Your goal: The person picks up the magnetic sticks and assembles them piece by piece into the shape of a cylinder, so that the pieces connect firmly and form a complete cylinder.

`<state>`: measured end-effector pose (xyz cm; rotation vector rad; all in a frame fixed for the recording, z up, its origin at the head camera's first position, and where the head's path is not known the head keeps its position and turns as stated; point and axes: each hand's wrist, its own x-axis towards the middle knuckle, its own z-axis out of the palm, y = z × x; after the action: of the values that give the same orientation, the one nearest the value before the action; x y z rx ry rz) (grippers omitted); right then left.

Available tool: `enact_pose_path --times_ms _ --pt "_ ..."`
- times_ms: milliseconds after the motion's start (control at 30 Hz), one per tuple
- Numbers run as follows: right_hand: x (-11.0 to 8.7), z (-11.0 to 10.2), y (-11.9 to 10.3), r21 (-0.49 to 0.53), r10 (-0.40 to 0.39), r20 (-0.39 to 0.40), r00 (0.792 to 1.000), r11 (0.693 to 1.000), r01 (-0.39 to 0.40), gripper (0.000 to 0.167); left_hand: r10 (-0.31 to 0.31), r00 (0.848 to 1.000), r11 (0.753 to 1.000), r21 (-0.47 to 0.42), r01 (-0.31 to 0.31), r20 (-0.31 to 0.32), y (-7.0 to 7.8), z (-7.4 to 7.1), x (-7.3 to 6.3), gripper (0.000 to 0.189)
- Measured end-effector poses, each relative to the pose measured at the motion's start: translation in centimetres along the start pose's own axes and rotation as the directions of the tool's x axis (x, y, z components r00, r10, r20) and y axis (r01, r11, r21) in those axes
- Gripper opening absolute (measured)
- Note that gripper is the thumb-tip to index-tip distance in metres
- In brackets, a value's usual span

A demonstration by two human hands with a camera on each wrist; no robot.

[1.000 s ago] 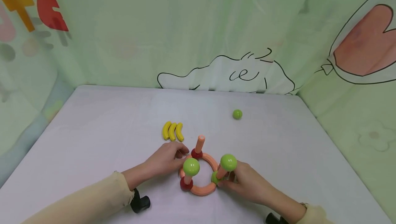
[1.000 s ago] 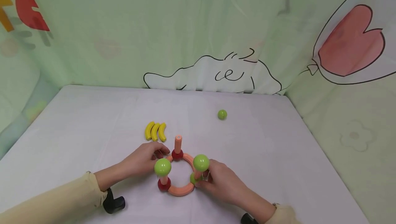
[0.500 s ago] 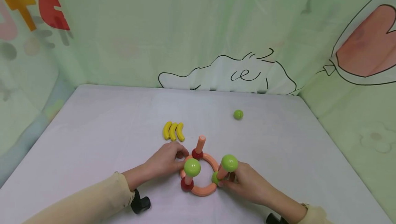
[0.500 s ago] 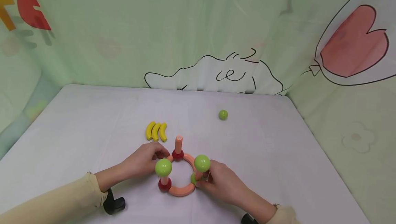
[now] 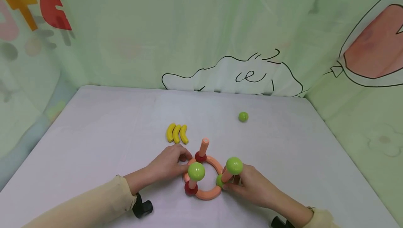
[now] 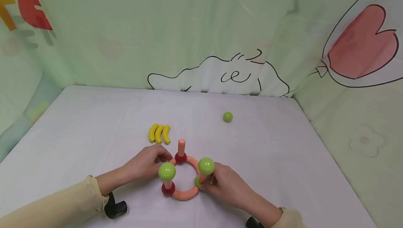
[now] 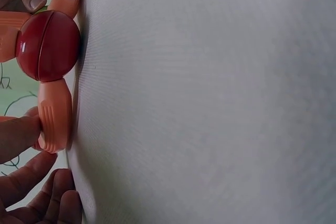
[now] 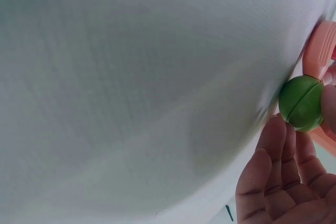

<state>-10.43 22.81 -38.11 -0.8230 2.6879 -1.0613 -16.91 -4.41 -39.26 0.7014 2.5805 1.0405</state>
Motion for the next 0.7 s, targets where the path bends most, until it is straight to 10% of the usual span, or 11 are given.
enact_pose_path --times_ms 700 --pt "0.03 -0.04 0.08 0.014 -0.001 0.008 1.0 1.0 0.0 0.013 0.012 1.0 1.0 -0.007 -0.012 0.006 -0.05 -0.1 -0.03 0.019"
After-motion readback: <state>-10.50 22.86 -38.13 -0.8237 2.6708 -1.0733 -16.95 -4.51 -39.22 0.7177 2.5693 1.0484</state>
